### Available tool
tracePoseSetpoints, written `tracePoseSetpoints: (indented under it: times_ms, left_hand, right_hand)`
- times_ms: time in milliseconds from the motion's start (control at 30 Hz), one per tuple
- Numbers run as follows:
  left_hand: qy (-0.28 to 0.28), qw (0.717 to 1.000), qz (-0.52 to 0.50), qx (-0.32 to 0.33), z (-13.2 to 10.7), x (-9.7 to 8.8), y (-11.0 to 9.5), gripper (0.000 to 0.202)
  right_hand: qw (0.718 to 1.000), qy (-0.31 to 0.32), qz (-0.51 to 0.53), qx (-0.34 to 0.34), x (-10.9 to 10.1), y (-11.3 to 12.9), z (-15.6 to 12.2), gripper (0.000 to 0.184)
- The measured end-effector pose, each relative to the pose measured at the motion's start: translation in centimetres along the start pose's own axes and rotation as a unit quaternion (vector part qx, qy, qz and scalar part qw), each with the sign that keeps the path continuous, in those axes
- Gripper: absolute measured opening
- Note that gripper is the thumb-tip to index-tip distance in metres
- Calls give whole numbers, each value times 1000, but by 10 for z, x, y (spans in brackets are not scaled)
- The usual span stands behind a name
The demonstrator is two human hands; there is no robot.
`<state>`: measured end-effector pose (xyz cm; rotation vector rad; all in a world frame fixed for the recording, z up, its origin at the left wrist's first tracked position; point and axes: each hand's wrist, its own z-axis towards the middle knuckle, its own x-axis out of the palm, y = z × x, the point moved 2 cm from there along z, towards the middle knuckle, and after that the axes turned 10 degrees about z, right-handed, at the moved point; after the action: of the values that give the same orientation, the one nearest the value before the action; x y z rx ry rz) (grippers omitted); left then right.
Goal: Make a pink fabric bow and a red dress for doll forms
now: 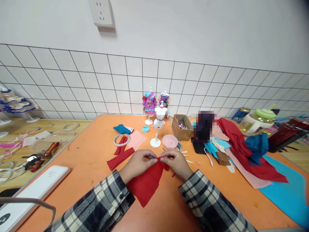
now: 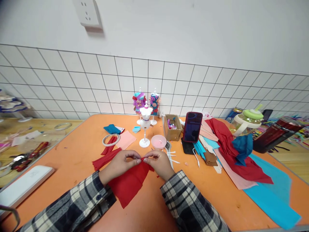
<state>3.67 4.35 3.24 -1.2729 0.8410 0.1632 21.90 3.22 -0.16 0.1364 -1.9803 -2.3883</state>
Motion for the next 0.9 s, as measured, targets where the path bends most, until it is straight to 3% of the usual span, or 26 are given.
tracePoseSetpoints:
  times_ms: [267, 367, 500, 733, 900]
  left_hand:
    - [-26, 993, 115, 1, -2, -3, 5, 19]
    - [-40, 987, 157, 6, -2, -2, 4, 19]
    - [-34, 988, 148, 13, -3, -1, 1, 17]
    - [-50, 994, 93, 24, -2, 0, 7, 10]
    - [-19, 999, 32, 34, 0, 1, 7, 14]
  right_hand:
    - [1000, 14, 5, 28, 6, -2, -2, 11]
    - [998, 27, 34, 48, 9, -3, -3, 21]
    - [997, 29, 29, 73, 10, -6, -5, 33]
    - [997, 40, -1, 61, 11, -1, -4, 15]
    - [999, 28, -14, 26, 7, 2, -2, 14]
